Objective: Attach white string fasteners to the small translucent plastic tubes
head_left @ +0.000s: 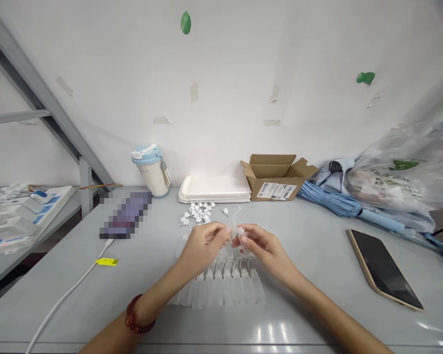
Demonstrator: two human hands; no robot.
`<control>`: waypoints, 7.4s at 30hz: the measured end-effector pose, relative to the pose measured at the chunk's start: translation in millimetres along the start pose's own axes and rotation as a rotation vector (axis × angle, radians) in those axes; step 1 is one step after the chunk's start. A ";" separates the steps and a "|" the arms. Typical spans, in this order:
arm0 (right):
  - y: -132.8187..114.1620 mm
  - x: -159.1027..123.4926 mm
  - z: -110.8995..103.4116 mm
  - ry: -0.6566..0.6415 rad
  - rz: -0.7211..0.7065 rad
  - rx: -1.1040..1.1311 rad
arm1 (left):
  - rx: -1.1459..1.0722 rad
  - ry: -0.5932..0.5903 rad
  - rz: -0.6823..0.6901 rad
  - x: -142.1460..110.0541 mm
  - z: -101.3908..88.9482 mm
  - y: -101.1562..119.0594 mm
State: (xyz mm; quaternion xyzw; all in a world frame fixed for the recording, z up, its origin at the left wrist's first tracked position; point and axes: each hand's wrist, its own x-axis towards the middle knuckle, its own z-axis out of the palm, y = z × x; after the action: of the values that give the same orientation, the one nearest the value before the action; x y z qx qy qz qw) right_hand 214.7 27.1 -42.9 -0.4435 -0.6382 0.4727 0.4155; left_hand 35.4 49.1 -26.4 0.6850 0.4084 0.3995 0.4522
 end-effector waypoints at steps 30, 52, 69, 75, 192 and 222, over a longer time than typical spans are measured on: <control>2.0 5.9 -7.6 -0.020 0.156 0.391 | 0.480 -0.022 0.520 -3.2 6.6 -7.8; 34.5 18.3 -31.9 0.364 -0.135 -0.369 | 0.872 -0.300 0.230 91.7 -11.1 -60.4; 28.6 45.5 -6.4 0.235 -0.554 -0.693 | -0.216 -0.047 -0.146 40.5 -17.0 -25.2; 29.4 38.4 4.2 0.203 -0.728 -0.796 | -0.346 -0.024 -0.192 24.1 -16.9 -24.0; 8.6 12.6 3.6 0.190 -0.197 -0.264 | -0.145 -0.160 -0.215 12.3 -7.2 -14.6; -2.9 14.9 -0.4 0.070 0.088 0.107 | 0.066 -0.170 -0.051 -0.2 1.1 -10.4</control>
State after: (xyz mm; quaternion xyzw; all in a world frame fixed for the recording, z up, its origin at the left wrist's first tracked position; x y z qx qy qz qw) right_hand 210.7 41.0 -38.3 -0.4643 -0.5770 0.5082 0.4396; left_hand 34.3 51.3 -36.6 0.7204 0.3987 0.3146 0.4724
